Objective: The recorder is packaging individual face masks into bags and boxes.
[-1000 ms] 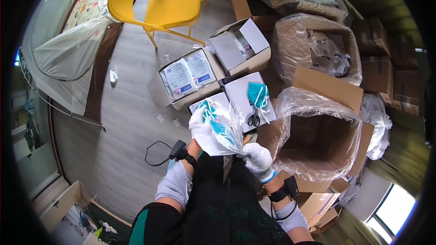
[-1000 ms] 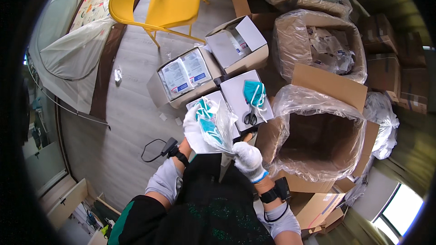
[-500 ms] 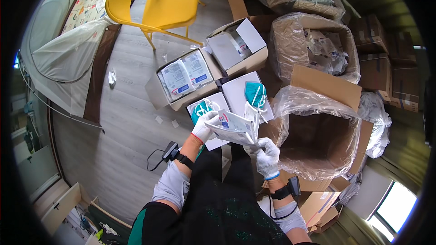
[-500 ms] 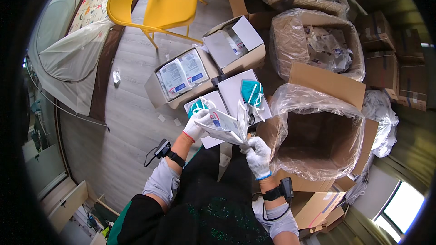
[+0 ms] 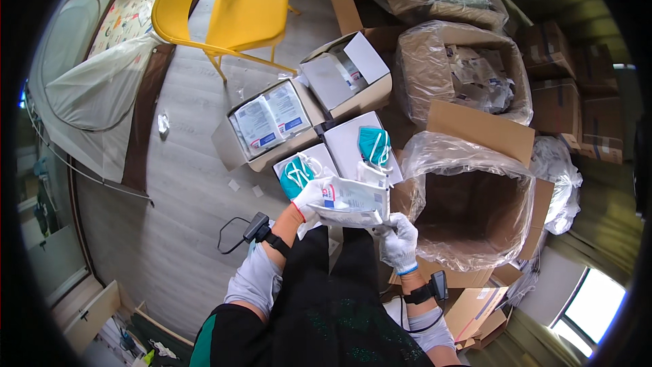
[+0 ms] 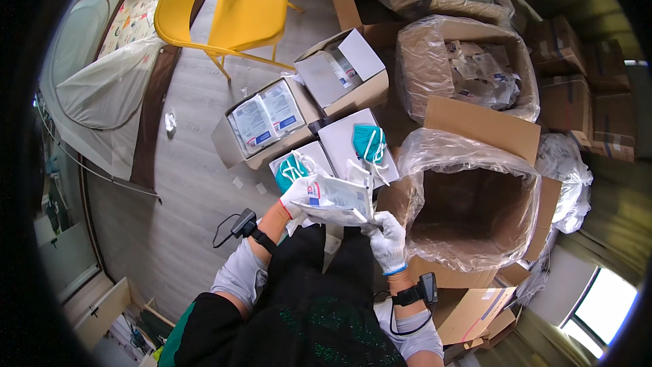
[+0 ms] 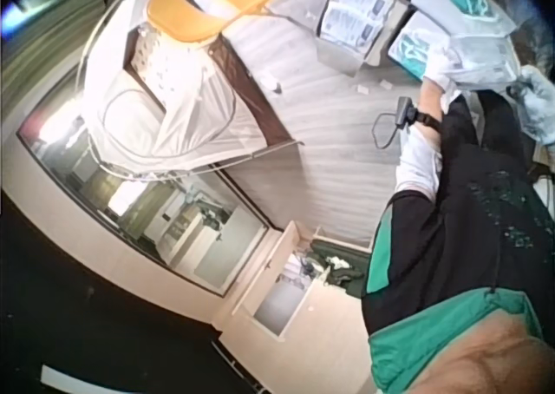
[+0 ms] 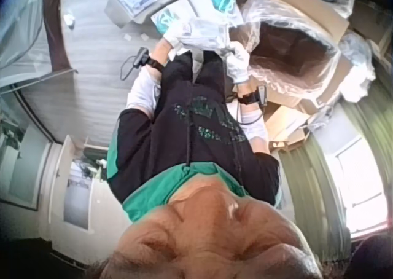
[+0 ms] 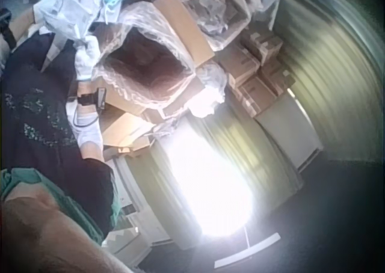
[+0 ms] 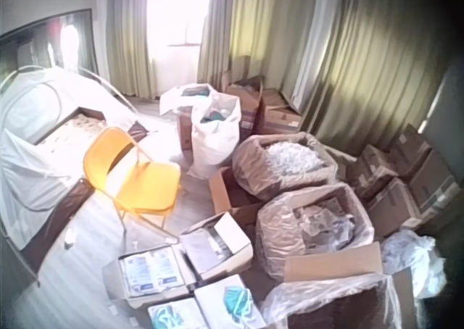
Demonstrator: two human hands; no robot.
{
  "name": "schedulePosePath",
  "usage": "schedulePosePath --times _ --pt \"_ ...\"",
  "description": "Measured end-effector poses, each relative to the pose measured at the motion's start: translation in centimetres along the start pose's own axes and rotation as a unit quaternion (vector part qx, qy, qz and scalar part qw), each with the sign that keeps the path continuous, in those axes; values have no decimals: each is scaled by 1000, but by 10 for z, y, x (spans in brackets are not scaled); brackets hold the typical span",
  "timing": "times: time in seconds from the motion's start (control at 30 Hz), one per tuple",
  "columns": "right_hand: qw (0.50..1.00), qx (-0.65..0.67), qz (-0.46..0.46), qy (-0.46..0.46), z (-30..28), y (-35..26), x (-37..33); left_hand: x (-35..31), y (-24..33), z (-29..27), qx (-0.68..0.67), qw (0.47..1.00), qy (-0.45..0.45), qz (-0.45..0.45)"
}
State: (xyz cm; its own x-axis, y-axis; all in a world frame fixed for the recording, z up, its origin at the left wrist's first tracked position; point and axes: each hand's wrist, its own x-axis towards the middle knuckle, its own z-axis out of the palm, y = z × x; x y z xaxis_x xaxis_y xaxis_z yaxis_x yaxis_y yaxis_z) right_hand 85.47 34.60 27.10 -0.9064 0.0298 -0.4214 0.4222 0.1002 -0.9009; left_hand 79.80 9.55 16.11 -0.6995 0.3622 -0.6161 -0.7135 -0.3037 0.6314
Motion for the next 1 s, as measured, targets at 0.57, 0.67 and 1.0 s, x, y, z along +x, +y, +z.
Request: schedulePosePath --times 0.57,0.67,1.0 --pt "914 18 58 402 -181 34 -37 -8 23 -33 82 975 201 -41" --pt "840 136 94 517 -204 59 -35 1 -4 -45 109 965 233 -55" --pt "954 102 243 145 -113 73 75 22 -65 -66 355 809 431 -181"
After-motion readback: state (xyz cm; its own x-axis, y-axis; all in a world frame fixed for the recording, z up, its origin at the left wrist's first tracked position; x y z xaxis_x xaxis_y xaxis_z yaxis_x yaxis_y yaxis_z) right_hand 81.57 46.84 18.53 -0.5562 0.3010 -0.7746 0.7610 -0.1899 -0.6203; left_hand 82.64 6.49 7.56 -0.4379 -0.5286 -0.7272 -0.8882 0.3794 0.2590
